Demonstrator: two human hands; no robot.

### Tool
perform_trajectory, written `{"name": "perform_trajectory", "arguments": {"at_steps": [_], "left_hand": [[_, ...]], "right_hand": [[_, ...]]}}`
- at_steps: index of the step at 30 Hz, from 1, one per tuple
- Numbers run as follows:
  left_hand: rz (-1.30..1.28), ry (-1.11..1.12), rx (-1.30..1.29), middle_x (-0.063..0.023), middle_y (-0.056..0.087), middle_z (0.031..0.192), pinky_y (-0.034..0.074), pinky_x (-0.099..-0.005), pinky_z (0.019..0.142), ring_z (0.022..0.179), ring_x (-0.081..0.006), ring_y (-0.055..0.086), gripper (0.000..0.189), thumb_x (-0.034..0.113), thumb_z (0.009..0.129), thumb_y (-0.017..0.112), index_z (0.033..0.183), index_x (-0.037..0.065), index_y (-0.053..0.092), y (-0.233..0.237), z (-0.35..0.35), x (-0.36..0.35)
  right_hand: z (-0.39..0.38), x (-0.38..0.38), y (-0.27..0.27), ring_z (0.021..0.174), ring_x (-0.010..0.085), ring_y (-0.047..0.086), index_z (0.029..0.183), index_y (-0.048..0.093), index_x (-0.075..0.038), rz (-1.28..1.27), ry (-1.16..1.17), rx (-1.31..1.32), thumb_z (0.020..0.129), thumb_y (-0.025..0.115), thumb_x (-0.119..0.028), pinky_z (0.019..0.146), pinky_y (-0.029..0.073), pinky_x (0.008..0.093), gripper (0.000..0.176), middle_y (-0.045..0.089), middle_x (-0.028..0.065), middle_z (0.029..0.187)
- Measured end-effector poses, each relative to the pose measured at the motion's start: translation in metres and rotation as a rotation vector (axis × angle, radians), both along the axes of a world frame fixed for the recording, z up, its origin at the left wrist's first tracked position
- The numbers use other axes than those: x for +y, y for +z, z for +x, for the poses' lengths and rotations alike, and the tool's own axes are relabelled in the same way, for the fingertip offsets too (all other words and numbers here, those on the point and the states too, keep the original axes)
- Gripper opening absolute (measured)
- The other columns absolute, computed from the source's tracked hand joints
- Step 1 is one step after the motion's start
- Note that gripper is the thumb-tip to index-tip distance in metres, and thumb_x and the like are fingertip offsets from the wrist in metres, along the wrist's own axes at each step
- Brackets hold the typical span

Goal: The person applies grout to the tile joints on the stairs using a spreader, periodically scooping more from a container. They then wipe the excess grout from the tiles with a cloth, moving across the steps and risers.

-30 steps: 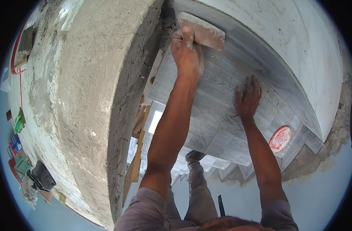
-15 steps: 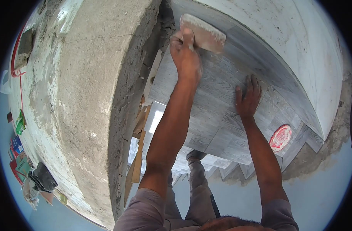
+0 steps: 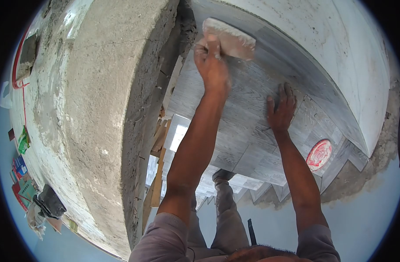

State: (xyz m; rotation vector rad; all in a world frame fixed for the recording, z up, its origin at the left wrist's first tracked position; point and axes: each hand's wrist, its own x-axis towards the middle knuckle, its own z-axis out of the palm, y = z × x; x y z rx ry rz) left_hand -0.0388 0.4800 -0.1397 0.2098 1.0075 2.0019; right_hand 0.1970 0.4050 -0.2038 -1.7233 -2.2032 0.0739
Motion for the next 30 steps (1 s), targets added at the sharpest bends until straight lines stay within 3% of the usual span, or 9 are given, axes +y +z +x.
{"name": "perform_trajectory", "arguments": {"at_steps": [7,8,12,15,17,19,21,25,30], "left_hand": [[0.282,-0.058,-0.018,-0.0064,0.059,0.094,0.047,-0.0290,0.090,0.089,-0.0128,0.056,0.024,0.024,0.098,0.063,0.102,0.003,0.053,0.028,-0.028,0.021],[0.243,-0.072,0.025,-0.0095,0.062,0.105,0.049,-0.0338,0.096,0.099,-0.0166,0.061,0.022,0.020,0.102,0.054,0.102,-0.002,0.057,0.028,-0.029,0.023],[-0.051,0.000,0.102,-0.0092,0.062,0.104,0.049,-0.0338,0.095,0.096,-0.0170,0.062,0.024,0.021,0.101,0.055,0.102,-0.003,0.057,0.011,-0.023,0.013],[-0.024,0.002,-0.012,-0.0107,0.062,0.103,0.050,-0.0338,0.093,0.094,-0.0178,0.062,0.025,0.021,0.100,0.058,0.102,-0.003,0.056,0.004,-0.020,0.004],[0.204,-0.021,0.027,-0.0081,0.058,0.099,0.047,-0.0261,0.086,0.092,-0.0123,0.056,0.031,0.026,0.097,0.065,0.107,0.000,0.051,0.022,-0.025,0.006],[0.179,-0.019,0.035,-0.0058,0.057,0.094,0.045,-0.0251,0.080,0.086,-0.0111,0.053,0.032,0.028,0.097,0.065,0.105,0.001,0.051,0.032,-0.026,0.011],[0.026,-0.014,0.076,-0.0103,0.061,0.101,0.051,-0.0328,0.091,0.092,-0.0159,0.061,0.025,0.020,0.098,0.062,0.102,-0.003,0.053,0.031,-0.025,0.019],[-0.082,-0.052,0.025,-0.0101,0.059,0.104,0.050,-0.0327,0.093,0.098,-0.0144,0.058,0.027,0.022,0.097,0.064,0.103,0.000,0.049,-0.005,0.006,-0.011],[0.090,-0.063,-0.116,-0.0090,0.058,0.106,0.048,-0.0327,0.097,0.100,-0.0140,0.057,0.031,0.026,0.097,0.065,0.106,0.002,0.048,0.029,0.042,-0.024]], "right_hand": [[0.002,0.000,-0.002,0.138,0.0363,0.036,0.139,0.046,-0.008,0.026,0.016,0.021,0.093,0.060,-0.036,0.115,0.022,0.0550,0.056,0.042,0.0169,0.146],[0.002,0.000,-0.002,0.138,0.0363,0.036,0.139,0.046,-0.008,0.025,0.016,0.021,0.093,0.060,-0.036,0.115,0.022,0.0550,0.056,0.042,0.0169,0.146],[0.001,0.000,-0.001,0.138,0.0361,0.036,0.139,0.045,-0.008,0.024,0.013,0.018,0.093,0.060,-0.036,0.115,0.022,0.0551,0.056,0.042,0.0167,0.146],[0.001,0.001,-0.002,0.138,0.0360,0.036,0.140,0.045,-0.008,0.024,0.008,0.008,0.092,0.060,-0.035,0.115,0.022,0.0553,0.057,0.042,0.0166,0.146],[0.002,-0.001,-0.002,0.138,0.0360,0.036,0.140,0.045,-0.008,0.011,0.000,-0.012,0.092,0.060,-0.035,0.115,0.022,0.0553,0.057,0.042,0.0166,0.146],[0.001,0.000,-0.001,0.138,0.0360,0.036,0.140,0.045,-0.008,0.010,0.008,0.013,0.092,0.061,-0.035,0.115,0.023,0.0556,0.057,0.042,0.0166,0.145],[0.002,-0.001,-0.001,0.138,0.0361,0.036,0.140,0.045,-0.008,0.013,0.007,0.013,0.092,0.061,-0.035,0.115,0.023,0.0557,0.057,0.042,0.0166,0.145],[0.001,0.000,-0.001,0.138,0.0365,0.036,0.140,0.045,-0.008,0.015,0.007,0.020,0.092,0.061,-0.035,0.114,0.023,0.0562,0.057,0.043,0.0165,0.145],[0.001,-0.001,0.001,0.137,0.0366,0.037,0.139,0.046,-0.008,0.023,0.012,0.018,0.092,0.061,-0.035,0.114,0.023,0.0562,0.057,0.043,0.0164,0.145]]}}
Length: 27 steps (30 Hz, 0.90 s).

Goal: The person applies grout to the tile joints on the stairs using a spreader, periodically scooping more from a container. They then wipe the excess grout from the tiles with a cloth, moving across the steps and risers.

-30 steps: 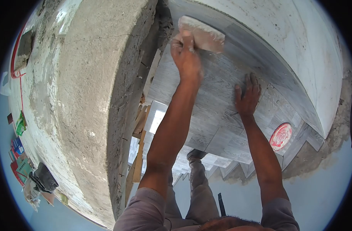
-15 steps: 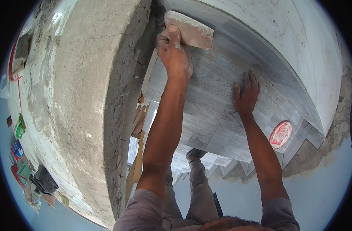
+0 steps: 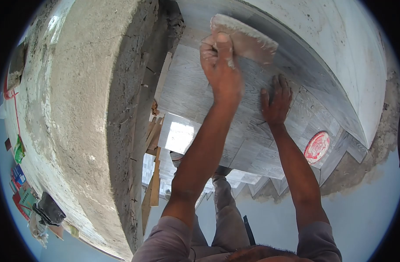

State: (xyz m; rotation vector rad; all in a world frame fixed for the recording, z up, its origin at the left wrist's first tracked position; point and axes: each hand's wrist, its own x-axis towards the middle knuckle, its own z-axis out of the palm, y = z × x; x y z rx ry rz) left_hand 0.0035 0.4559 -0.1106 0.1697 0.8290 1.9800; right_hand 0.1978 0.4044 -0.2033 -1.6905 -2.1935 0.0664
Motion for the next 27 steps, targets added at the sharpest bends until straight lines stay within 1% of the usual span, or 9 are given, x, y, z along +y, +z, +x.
{"name": "perform_trajectory", "arguments": {"at_steps": [5,11,13,16,20,23,25,26,27], "left_hand": [[0.088,0.048,0.036,-0.0089,0.059,0.105,0.048,-0.0307,0.094,0.099,-0.0130,0.057,0.033,0.029,0.097,0.065,0.105,0.002,0.048,0.011,0.009,0.020],[-0.022,0.032,0.081,-0.0095,0.058,0.104,0.049,-0.0299,0.091,0.094,-0.0123,0.057,0.032,0.028,0.098,0.062,0.105,0.000,0.047,0.002,0.013,0.031],[-0.060,0.014,0.185,0.0000,0.048,0.088,0.039,-0.0206,0.070,0.078,-0.0059,0.043,0.038,0.038,0.097,0.063,0.103,0.004,0.047,-0.008,0.015,0.027],[-0.195,0.021,0.143,0.0008,0.046,0.086,0.037,-0.0207,0.068,0.077,-0.0056,0.042,0.040,0.040,0.097,0.063,0.102,0.004,0.046,-0.023,0.020,0.015],[-0.086,0.003,0.106,0.0008,0.046,0.086,0.037,-0.0207,0.068,0.076,-0.0055,0.041,0.040,0.040,0.097,0.063,0.101,0.004,0.046,-0.007,0.014,0.011],[0.018,0.047,0.175,0.0013,0.045,0.085,0.037,-0.0204,0.068,0.075,-0.0054,0.040,0.039,0.040,0.096,0.064,0.101,0.005,0.047,0.008,0.010,0.022],[-0.071,-0.004,0.171,-0.0099,0.057,0.103,0.049,-0.0281,0.086,0.094,-0.0123,0.057,0.031,0.028,0.099,0.062,0.105,0.002,0.047,-0.001,0.009,0.026],[-0.069,-0.004,0.173,-0.0099,0.057,0.103,0.049,-0.0281,0.086,0.094,-0.0123,0.057,0.031,0.028,0.099,0.062,0.105,0.002,0.047,-0.007,0.011,0.023],[-0.168,0.013,0.163,-0.0095,0.058,0.101,0.049,-0.0284,0.086,0.092,-0.0123,0.057,0.030,0.028,0.099,0.061,0.103,0.002,0.048,-0.012,0.015,0.019]], "right_hand": [[0.000,0.001,0.000,0.138,0.0363,0.036,0.140,0.046,-0.008,-0.010,-0.008,0.009,0.092,0.060,-0.036,0.114,0.023,0.0562,0.057,0.043,0.0163,0.145],[0.000,0.001,0.001,0.139,0.0361,0.035,0.140,0.046,-0.008,-0.032,-0.021,0.001,0.093,0.059,-0.037,0.115,0.022,0.0563,0.057,0.042,0.0163,0.146],[-0.001,0.001,0.002,0.139,0.0359,0.035,0.139,0.046,-0.008,-0.042,-0.024,0.005,0.093,0.059,-0.037,0.115,0.022,0.0563,0.057,0.042,0.0162,0.146],[0.000,0.001,0.001,0.139,0.0360,0.035,0.139,0.046,-0.008,-0.039,-0.024,-0.015,0.093,0.058,-0.037,0.115,0.022,0.0564,0.056,0.042,0.0165,0.146],[0.002,-0.001,-0.001,0.139,0.0362,0.035,0.139,0.046,-0.008,-0.026,-0.011,0.017,0.093,0.058,-0.037,0.115,0.022,0.0566,0.056,0.042,0.0167,0.146],[0.000,0.001,0.001,0.139,0.0364,0.035,0.139,0.046,-0.008,-0.042,-0.026,-0.001,0.093,0.059,-0.037,0.114,0.022,0.0568,0.056,0.042,0.0167,0.146],[-0.001,0.000,0.001,0.138,0.0364,0.036,0.139,0.046,-0.008,-0.032,-0.025,0.011,0.092,0.059,-0.037,0.114,0.022,0.0568,0.056,0.042,0.0164,0.146],[-0.001,0.001,0.001,0.138,0.0364,0.036,0.139,0.046,-0.008,-0.029,-0.025,0.013,0.092,0.059,-0.037,0.114,0.022,0.0568,0.056,0.042,0.0164,0.146],[-0.001,0.000,0.001,0.138,0.0364,0.036,0.139,0.046,-0.008,-0.023,-0.023,0.015,0.092,0.059,-0.036,0.114,0.022,0.0569,0.056,0.043,0.0164,0.145]]}}
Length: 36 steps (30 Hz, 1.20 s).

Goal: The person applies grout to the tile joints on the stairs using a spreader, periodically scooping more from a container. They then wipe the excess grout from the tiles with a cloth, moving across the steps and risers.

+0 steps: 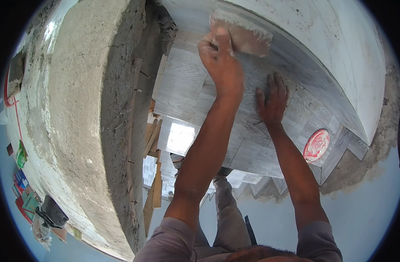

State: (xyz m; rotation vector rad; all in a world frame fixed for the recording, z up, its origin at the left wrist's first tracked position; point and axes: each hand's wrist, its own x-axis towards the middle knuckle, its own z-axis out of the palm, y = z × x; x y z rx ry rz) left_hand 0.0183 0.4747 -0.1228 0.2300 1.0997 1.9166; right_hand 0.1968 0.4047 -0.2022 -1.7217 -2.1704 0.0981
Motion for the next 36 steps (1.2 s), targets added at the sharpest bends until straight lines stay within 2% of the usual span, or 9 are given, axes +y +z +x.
{"name": "perform_trajectory", "arguments": {"at_steps": [2,4,5,7,14,19,26,33,36], "left_hand": [[-0.097,0.029,-0.009,-0.0091,0.059,0.099,0.050,-0.0286,0.085,0.090,-0.0124,0.058,0.029,0.028,0.099,0.061,0.100,0.001,0.050,-0.004,0.001,-0.006],[0.048,0.052,-0.053,-0.0001,0.048,0.088,0.039,-0.0220,0.067,0.076,-0.0066,0.043,0.036,0.035,0.096,0.065,0.099,0.004,0.047,-0.004,-0.005,-0.009],[0.045,0.052,-0.055,-0.0001,0.048,0.088,0.039,-0.0220,0.067,0.076,-0.0066,0.043,0.036,0.035,0.096,0.065,0.099,0.004,0.047,-0.002,-0.012,-0.006],[0.237,0.052,-0.024,-0.0005,0.048,0.088,0.041,-0.0226,0.068,0.076,-0.0068,0.044,0.034,0.032,0.096,0.066,0.098,0.005,0.046,0.005,-0.028,0.002],[0.080,0.049,0.074,-0.0030,0.051,0.092,0.045,-0.0256,0.077,0.084,-0.0079,0.049,0.031,0.029,0.098,0.064,0.097,0.004,0.046,0.001,-0.038,0.009],[0.281,0.102,0.002,-0.0068,0.055,0.097,0.046,-0.0263,0.085,0.090,-0.0099,0.053,0.030,0.028,0.099,0.062,0.098,0.001,0.048,0.010,-0.053,0.010],[0.112,0.079,0.004,-0.0074,0.056,0.098,0.047,-0.0270,0.085,0.089,-0.0105,0.054,0.024,0.023,0.101,0.058,0.101,0.000,0.049,0.011,-0.057,0.014],[0.354,0.031,-0.055,-0.0083,0.061,0.095,0.049,-0.0283,0.087,0.089,-0.0116,0.058,0.019,0.016,0.102,0.054,0.102,-0.003,0.053,0.028,-0.075,0.023],[0.287,-0.049,0.001,-0.0081,0.060,0.096,0.048,-0.0295,0.089,0.090,-0.0118,0.058,0.022,0.020,0.102,0.056,0.102,-0.003,0.053,0.025,-0.079,0.023]], "right_hand": [[0.001,-0.001,0.000,0.138,0.0364,0.037,0.139,0.047,-0.008,0.007,0.005,0.001,0.092,0.060,-0.036,0.114,0.022,0.0569,0.056,0.043,0.0164,0.145],[0.000,0.000,-0.001,0.137,0.0364,0.037,0.139,0.047,-0.008,0.014,0.006,-0.007,0.092,0.060,-0.035,0.114,0.023,0.0569,0.056,0.043,0.0164,0.145],[0.000,0.001,-0.001,0.137,0.0364,0.037,0.139,0.047,-0.008,0.011,0.006,-0.009,0.092,0.060,-0.035,0.114,0.023,0.0569,0.056,0.043,0.0164,0.145],[0.000,0.000,0.000,0.138,0.0363,0.037,0.139,0.047,-0.008,0.008,0.012,0.004,0.092,0.061,-0.035,0.114,0.023,0.0567,0.056,0.043,0.0162,0.145],[0.002,0.000,-0.001,0.138,0.0355,0.036,0.139,0.046,-0.009,0.012,0.018,-0.001,0.092,0.061,-0.035,0.114,0.023,0.0562,0.056,0.042,0.0156,0.146],[0.002,0.000,-0.001,0.139,0.0357,0.035,0.139,0.046,-0.009,0.013,0.024,0.015,0.092,0.060,-0.035,0.114,0.023,0.0565,0.056,0.042,0.0157,0.146],[0.003,0.000,-0.003,0.139,0.0353,0.035,0.139,0.046,-0.009,0.015,0.018,0.005,0.092,0.060,-0.036,0.114,0.023,0.0564,0.056,0.042,0.0160,0.146],[0.002,0.000,-0.002,0.138,0.0354,0.035,0.139,0.047,-0.008,0.015,0.020,0.010,0.092,0.060,-0.036,0.115,0.022,0.0560,0.057,0.042,0.0158,0.146],[0.002,0.000,-0.002,0.138,0.0356,0.036,0.139,0.047,-0.008,0.009,0.013,0.008,0.092,0.061,-0.036,0.114,0.022,0.0562,0.057,0.043,0.0158,0.145]]}}
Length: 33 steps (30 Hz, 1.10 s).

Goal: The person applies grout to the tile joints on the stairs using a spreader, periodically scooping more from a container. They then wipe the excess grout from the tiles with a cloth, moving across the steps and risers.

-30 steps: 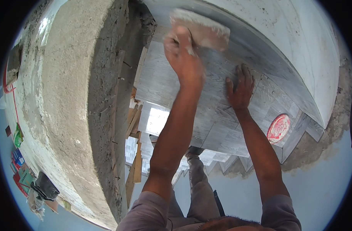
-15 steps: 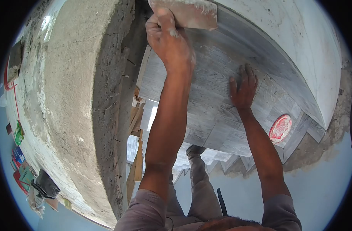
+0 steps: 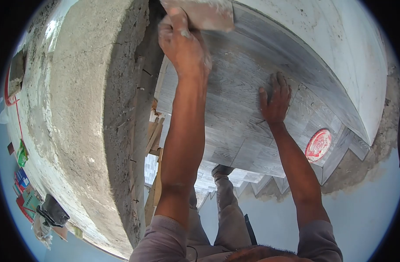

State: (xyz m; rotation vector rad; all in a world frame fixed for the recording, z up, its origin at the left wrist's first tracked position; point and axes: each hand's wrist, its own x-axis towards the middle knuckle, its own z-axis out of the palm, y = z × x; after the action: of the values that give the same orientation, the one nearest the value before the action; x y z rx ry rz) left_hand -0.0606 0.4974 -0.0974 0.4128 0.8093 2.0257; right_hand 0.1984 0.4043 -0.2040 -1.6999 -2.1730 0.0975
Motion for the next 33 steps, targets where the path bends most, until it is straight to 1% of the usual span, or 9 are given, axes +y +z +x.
{"name": "perform_trajectory", "arguments": {"at_steps": [4,10,12,15,21,25,27,31,33], "left_hand": [[-0.105,0.109,-0.081,-0.0072,0.060,0.095,0.048,-0.0293,0.087,0.090,-0.0113,0.057,0.026,0.024,0.100,0.060,0.100,-0.001,0.053,-0.023,0.016,-0.011],[0.123,0.037,-0.073,-0.0056,0.060,0.094,0.048,-0.0282,0.086,0.087,-0.0115,0.056,0.025,0.024,0.098,0.063,0.098,0.001,0.053,-0.025,-0.007,0.006],[0.482,-0.231,0.118,-0.0083,0.068,0.094,0.050,-0.0356,0.082,0.087,-0.0203,0.064,0.034,0.040,0.101,0.055,0.099,0.008,0.067,-0.047,-0.018,0.018],[0.171,-0.053,0.107,0.0023,0.057,0.071,0.045,-0.0279,0.063,0.064,-0.0096,0.052,0.027,0.030,0.096,0.066,0.079,0.011,0.059,-0.021,-0.013,0.014],[-0.043,-0.039,0.115,0.0023,0.056,0.070,0.043,-0.0270,0.061,0.063,-0.0093,0.051,0.031,0.034,0.097,0.065,0.078,0.011,0.057,-0.038,-0.016,0.012],[0.126,-0.120,0.062,0.0021,0.058,0.071,0.043,-0.0268,0.060,0.063,-0.0090,0.051,0.029,0.033,0.097,0.065,0.079,0.010,0.059,-0.043,-0.008,0.012],[0.013,-0.075,-0.056,-0.0052,0.060,0.095,0.048,-0.0282,0.084,0.086,-0.0117,0.056,0.024,0.025,0.099,0.062,0.101,0.002,0.054,-0.040,-0.006,0.010],[-0.129,-0.097,-0.029,-0.0078,0.060,0.108,0.051,-0.0331,0.091,0.098,-0.0182,0.060,0.035,0.029,0.098,0.061,0.113,-0.001,0.055,-0.060,0.001,-0.012],[-0.076,-0.102,-0.228,-0.0077,0.060,0.112,0.052,-0.0343,0.091,0.101,-0.0193,0.060,0.036,0.030,0.098,0.060,0.116,-0.001,0.053,-0.065,0.006,-0.022]], "right_hand": [[-0.001,0.001,0.000,0.138,0.0365,0.036,0.139,0.047,-0.008,0.015,0.003,-0.007,0.091,0.062,-0.035,0.114,0.024,0.0565,0.057,0.044,0.0161,0.145],[0.000,0.001,0.000,0.138,0.0370,0.036,0.139,0.047,-0.008,0.010,0.009,0.000,0.091,0.062,-0.035,0.113,0.024,0.0567,0.056,0.043,0.0164,0.145],[-0.001,0.001,0.001,0.138,0.0369,0.036,0.139,0.047,-0.008,0.010,0.010,0.004,0.092,0.061,-0.035,0.114,0.023,0.0567,0.056,0.043,0.0164,0.145],[-0.001,0.001,0.000,0.138,0.0368,0.036,0.139,0.047,-0.008,0.004,0.006,0.005,0.092,0.060,-0.035,0.114,0.023,0.0566,0.056,0.043,0.0164,0.146],[-0.001,0.000,0.001,0.138,0.0366,0.036,0.139,0.047,-0.008,0.001,0.000,0.001,0.092,0.060,-0.035,0.114,0.022,0.0564,0.056,0.043,0.0163,0.145],[0.000,0.000,-0.001,0.138,0.0362,0.036,0.139,0.047,-0.008,0.003,0.005,-0.005,0.092,0.061,-0.035,0.114,0.022,0.0560,0.056,0.043,0.0161,0.146],[0.001,-0.001,-0.002,0.138,0.0361,0.036,0.139,0.047,-0.008,0.003,0.004,-0.008,0.092,0.061,-0.035,0.114,0.022,0.0559,0.057,0.043,0.0162,0.146],[0.000,0.001,-0.001,0.138,0.0360,0.036,0.140,0.046,-0.008,0.015,0.007,-0.029,0.091,0.062,-0.035,0.114,0.022,0.0557,0.057,0.043,0.0168,0.145],[0.000,0.002,-0.001,0.138,0.0360,0.036,0.140,0.046,-0.008,0.016,0.012,-0.022,0.091,0.061,-0.035,0.114,0.022,0.0556,0.057,0.043,0.0171,0.145]]}}
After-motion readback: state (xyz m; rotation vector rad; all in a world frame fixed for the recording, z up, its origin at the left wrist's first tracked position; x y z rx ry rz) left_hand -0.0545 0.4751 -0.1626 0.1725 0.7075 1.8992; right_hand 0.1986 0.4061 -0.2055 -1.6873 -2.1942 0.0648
